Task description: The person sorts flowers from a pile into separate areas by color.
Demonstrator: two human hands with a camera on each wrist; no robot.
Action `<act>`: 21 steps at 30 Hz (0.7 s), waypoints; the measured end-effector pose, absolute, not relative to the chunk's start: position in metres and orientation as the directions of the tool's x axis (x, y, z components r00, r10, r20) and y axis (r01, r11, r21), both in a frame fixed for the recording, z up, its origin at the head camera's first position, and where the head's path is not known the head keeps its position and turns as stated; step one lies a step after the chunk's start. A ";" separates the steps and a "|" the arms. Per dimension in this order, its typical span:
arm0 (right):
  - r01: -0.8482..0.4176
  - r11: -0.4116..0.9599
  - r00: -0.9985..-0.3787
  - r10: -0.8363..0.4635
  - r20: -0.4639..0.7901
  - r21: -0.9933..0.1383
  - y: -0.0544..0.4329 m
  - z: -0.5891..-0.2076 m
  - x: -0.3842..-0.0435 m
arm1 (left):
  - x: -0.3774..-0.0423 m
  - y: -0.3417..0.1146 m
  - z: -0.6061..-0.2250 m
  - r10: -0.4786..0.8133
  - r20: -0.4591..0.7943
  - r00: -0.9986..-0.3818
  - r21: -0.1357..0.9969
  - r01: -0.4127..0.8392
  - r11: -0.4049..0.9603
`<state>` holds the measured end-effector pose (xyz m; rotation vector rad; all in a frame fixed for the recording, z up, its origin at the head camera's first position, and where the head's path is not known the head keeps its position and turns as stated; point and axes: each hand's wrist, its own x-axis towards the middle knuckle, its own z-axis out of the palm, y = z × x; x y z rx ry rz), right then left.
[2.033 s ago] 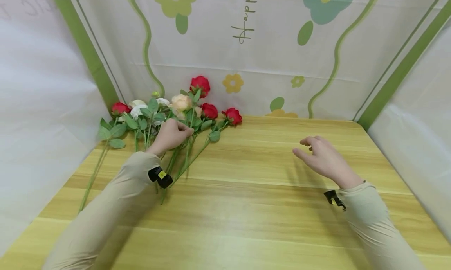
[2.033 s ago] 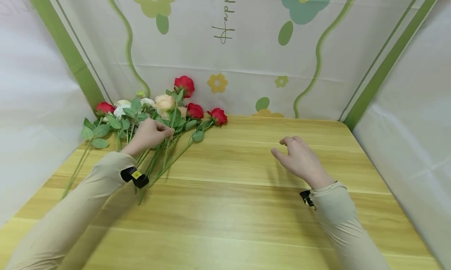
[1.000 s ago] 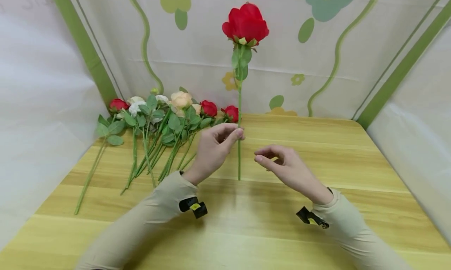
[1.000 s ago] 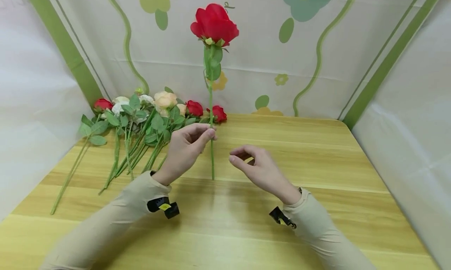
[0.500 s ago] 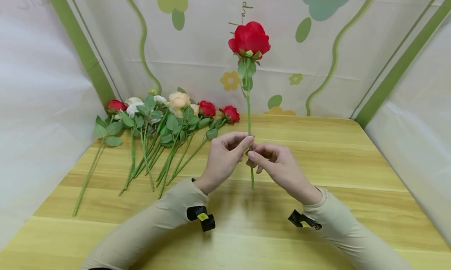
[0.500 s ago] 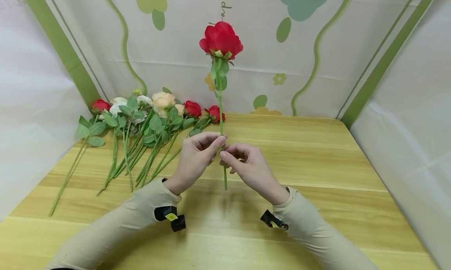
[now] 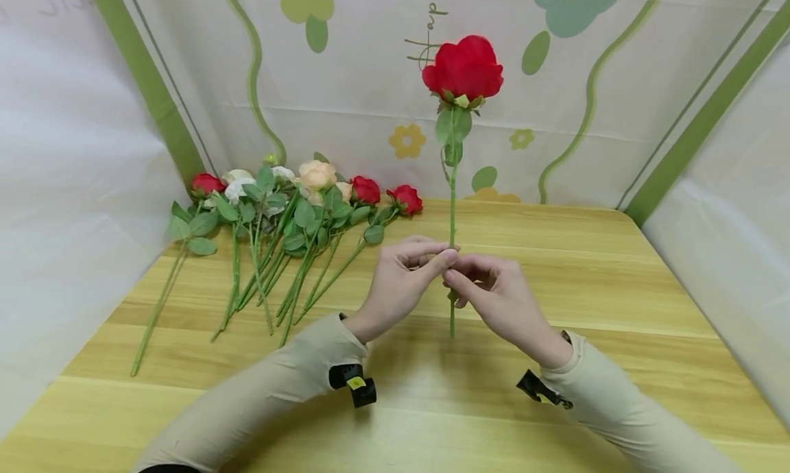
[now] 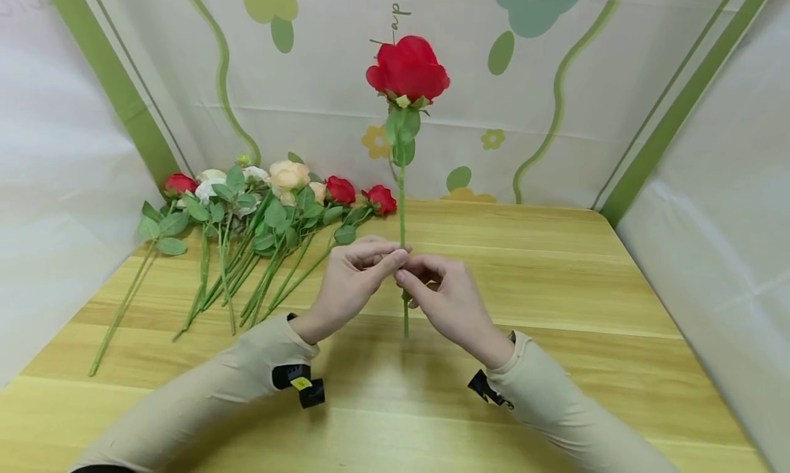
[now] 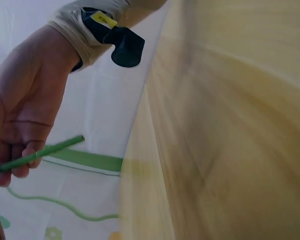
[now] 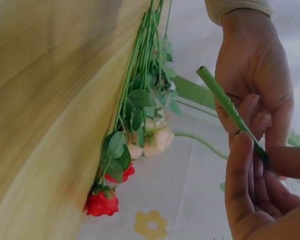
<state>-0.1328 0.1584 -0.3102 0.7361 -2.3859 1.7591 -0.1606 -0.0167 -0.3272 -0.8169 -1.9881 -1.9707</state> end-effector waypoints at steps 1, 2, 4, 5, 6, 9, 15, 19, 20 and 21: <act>-0.439 0.229 -0.876 -0.322 0.358 -0.869 0.159 -0.310 -0.133 | -0.161 -0.018 -0.327 0.246 0.521 -0.818 0.849 0.527 -0.044; -0.450 0.244 -0.874 -0.317 0.368 -0.859 0.160 -0.310 -0.132 | -0.162 -0.019 -0.327 0.268 0.513 -0.815 0.850 0.526 -0.026; -0.473 0.278 -0.868 -0.310 0.388 -0.836 0.163 -0.309 -0.132 | -0.163 -0.021 -0.326 0.320 0.491 -0.810 0.853 0.522 0.014; -0.484 0.296 -0.864 -0.309 0.397 -0.823 0.165 -0.309 -0.133 | -0.163 -0.023 -0.326 0.346 0.478 -0.807 0.853 0.521 0.036; -0.496 0.318 -0.860 -0.310 0.406 -0.808 0.167 -0.309 -0.133 | -0.164 -0.025 -0.325 0.369 0.469 -0.802 0.849 0.525 0.062; -0.525 0.376 -0.847 -0.315 0.427 -0.764 0.174 -0.309 -0.135 | -0.166 -0.034 -0.325 0.408 0.472 -0.781 0.812 0.566 0.145; -0.481 0.493 -0.876 -0.297 0.380 -0.725 0.194 -0.312 -0.142 | -0.175 -0.059 -0.324 0.412 0.558 -0.721 0.657 0.686 0.312; -0.396 0.560 -0.918 -0.267 0.295 -0.727 0.212 -0.314 -0.148 | -0.179 -0.074 -0.323 0.433 0.545 -0.718 0.619 0.693 0.370; -0.375 0.573 -0.926 -0.261 0.272 -0.728 0.217 -0.314 -0.150 | -0.180 -0.078 -0.323 0.441 0.535 -0.721 0.617 0.689 0.379; -0.353 0.580 -0.935 -0.253 0.249 -0.734 0.221 -0.315 -0.151 | -0.181 -0.081 -0.323 0.450 0.521 -0.725 0.615 0.685 0.391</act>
